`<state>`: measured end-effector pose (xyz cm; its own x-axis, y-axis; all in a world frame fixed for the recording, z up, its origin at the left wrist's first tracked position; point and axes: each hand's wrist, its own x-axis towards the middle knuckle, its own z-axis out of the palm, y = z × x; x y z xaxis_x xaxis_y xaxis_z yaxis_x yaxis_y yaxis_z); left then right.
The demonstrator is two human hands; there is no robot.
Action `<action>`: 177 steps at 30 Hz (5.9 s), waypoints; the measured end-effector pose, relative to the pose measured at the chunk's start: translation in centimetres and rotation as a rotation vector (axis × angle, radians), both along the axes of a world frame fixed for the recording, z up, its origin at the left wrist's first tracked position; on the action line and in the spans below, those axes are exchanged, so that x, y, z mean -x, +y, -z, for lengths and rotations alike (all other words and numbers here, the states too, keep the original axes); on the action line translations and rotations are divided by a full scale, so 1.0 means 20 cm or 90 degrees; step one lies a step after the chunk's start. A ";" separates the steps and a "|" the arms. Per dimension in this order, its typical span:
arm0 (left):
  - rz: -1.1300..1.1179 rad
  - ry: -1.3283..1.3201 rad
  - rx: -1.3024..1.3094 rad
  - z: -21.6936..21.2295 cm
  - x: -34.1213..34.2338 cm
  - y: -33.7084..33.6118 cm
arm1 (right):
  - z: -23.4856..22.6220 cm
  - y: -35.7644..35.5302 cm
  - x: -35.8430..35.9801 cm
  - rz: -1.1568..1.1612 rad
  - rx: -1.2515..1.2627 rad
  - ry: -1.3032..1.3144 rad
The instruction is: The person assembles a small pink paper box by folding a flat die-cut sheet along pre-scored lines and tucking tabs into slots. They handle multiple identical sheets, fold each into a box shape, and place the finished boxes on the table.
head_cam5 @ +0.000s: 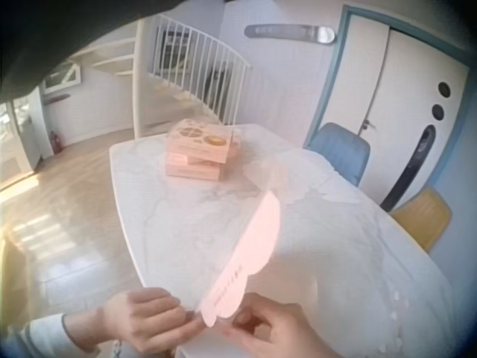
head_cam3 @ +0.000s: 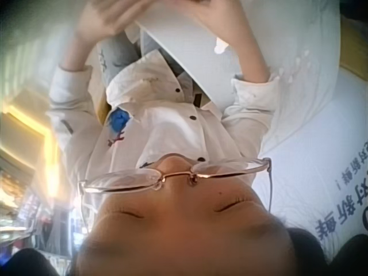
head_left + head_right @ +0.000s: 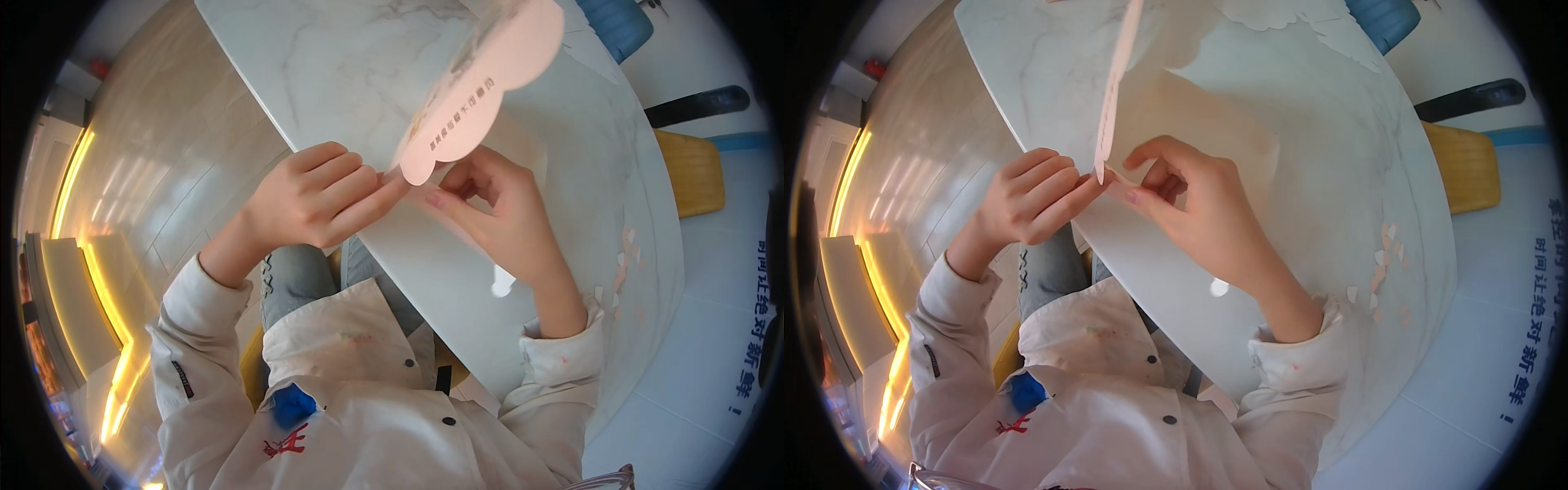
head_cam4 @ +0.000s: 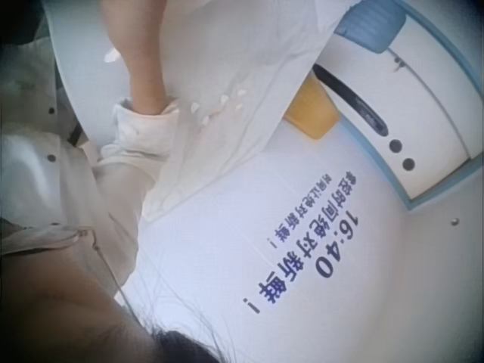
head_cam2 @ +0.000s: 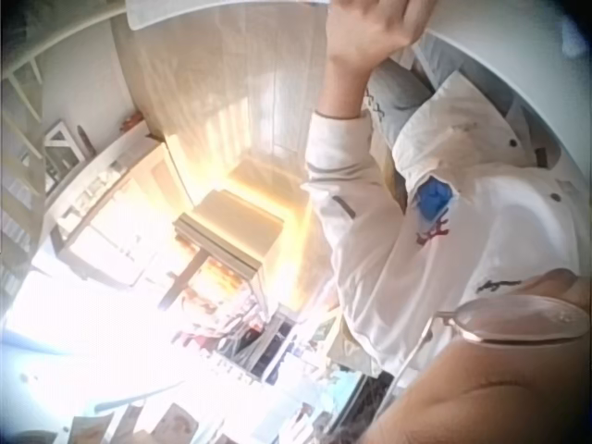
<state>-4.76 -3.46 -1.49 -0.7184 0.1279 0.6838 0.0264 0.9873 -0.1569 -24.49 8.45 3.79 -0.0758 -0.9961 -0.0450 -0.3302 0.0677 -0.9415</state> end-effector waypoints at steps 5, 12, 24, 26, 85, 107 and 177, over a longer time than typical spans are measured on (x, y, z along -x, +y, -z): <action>-0.014 0.003 0.009 0.02 0.00 0.02 | 0.04 0.01 0.01 -0.032 0.005 0.025; -0.157 -0.056 -0.045 -0.02 0.02 0.15 | 0.06 0.01 -0.02 -0.023 0.052 0.051; -0.279 0.059 -0.296 0.05 -0.09 0.17 | -0.15 0.19 0.22 -0.188 -0.027 0.400; -0.288 0.054 -0.295 0.05 -0.10 0.18 | -0.08 0.23 0.15 -0.161 0.001 0.428; -0.094 0.023 -0.506 -0.10 0.21 0.26 | 0.06 0.21 0.03 0.111 0.299 0.282; -0.027 0.031 -0.575 -0.13 0.21 0.26 | -0.08 0.20 0.11 -0.032 0.206 0.357; -0.023 0.111 -0.917 -0.09 -0.05 -0.07 | 0.12 -0.22 0.12 0.096 0.090 0.042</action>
<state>-3.74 -4.88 0.39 -0.6018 -0.7485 0.2785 0.0834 0.2879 0.9540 -26.98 3.97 1.39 -0.2222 -0.9695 0.1038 -0.3882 -0.0097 -0.9215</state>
